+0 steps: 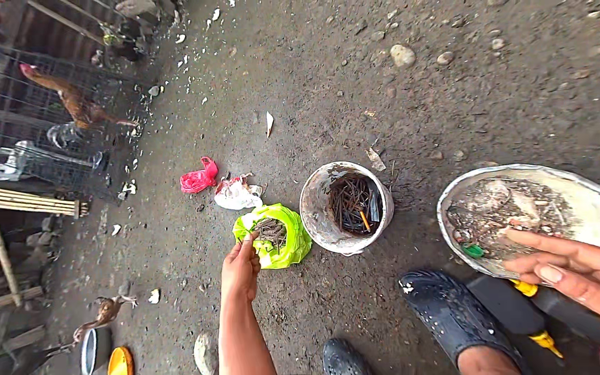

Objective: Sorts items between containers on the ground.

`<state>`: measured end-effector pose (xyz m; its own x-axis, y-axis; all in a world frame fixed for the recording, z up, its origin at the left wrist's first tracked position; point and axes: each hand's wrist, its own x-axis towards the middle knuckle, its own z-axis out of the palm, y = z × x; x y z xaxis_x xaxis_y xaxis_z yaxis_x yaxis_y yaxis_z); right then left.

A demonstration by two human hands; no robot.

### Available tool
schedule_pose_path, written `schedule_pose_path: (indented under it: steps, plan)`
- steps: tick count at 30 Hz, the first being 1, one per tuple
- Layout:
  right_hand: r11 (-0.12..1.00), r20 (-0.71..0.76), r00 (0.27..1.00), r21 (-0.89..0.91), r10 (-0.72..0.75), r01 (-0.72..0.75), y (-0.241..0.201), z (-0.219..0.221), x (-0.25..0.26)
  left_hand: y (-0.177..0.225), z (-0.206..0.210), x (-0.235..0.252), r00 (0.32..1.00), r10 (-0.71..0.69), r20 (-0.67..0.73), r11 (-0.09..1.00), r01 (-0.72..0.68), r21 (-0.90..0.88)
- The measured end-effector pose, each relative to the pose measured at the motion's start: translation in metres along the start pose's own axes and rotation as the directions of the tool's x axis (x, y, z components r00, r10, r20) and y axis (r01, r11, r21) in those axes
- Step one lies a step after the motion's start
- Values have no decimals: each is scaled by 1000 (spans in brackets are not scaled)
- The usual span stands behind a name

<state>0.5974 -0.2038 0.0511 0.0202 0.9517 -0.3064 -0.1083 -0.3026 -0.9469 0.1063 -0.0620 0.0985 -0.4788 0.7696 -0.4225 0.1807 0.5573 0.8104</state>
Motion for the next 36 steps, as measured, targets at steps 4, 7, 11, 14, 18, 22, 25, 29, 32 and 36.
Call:
schedule_pose_path:
  steps: [4, 7, 11, 14, 18, 22, 25, 29, 32, 36]
  plan:
    - [1000, -32, 999, 21, 21, -20, 9, -10, -3, 21, 31, -46, 899, 61, 433, 655, 292, -697]
    - [1000, -22, 1000, 28, 2, -1, 11, -13, -2, 26, 54, -66, 864, 130, 487, 521, 358, -775]
    - [999, -10, 1000, 28, -22, 22, 13, -19, -2, 28, 78, -75, 846, 106, 523, 526, 399, -751]
    - [999, -24, 1000, 28, -20, 21, 14, -20, -1, 28, 90, -77, 849, 59, 524, 546, 412, -729]
    - [1000, -27, 999, 20, -19, 20, 16, -23, -1, 24, 93, -76, 832, 67, 550, 498, 450, -741]
    - [999, -25, 1000, 28, -19, 19, 16, -23, 0, 19, 92, -75, 821, 129, 555, 506, 427, -749]
    - [999, -28, 1000, 32, -11, 12, 17, -24, 0, 18, 92, -77, 831, 128, 541, 556, 392, -733]
    - [999, -40, 999, 35, 5, -3, 17, -23, 0, 17, 95, -81, 862, 102, 497, 640, 326, -696]
    - [999, -44, 999, 30, 15, -14, 15, -23, -1, 16, 96, -81, 878, 94, 470, 664, 297, -687]
    - [999, -47, 999, 23, 24, -23, 15, -22, -1, 15, 97, -82, 894, 89, 438, 690, 262, -675]
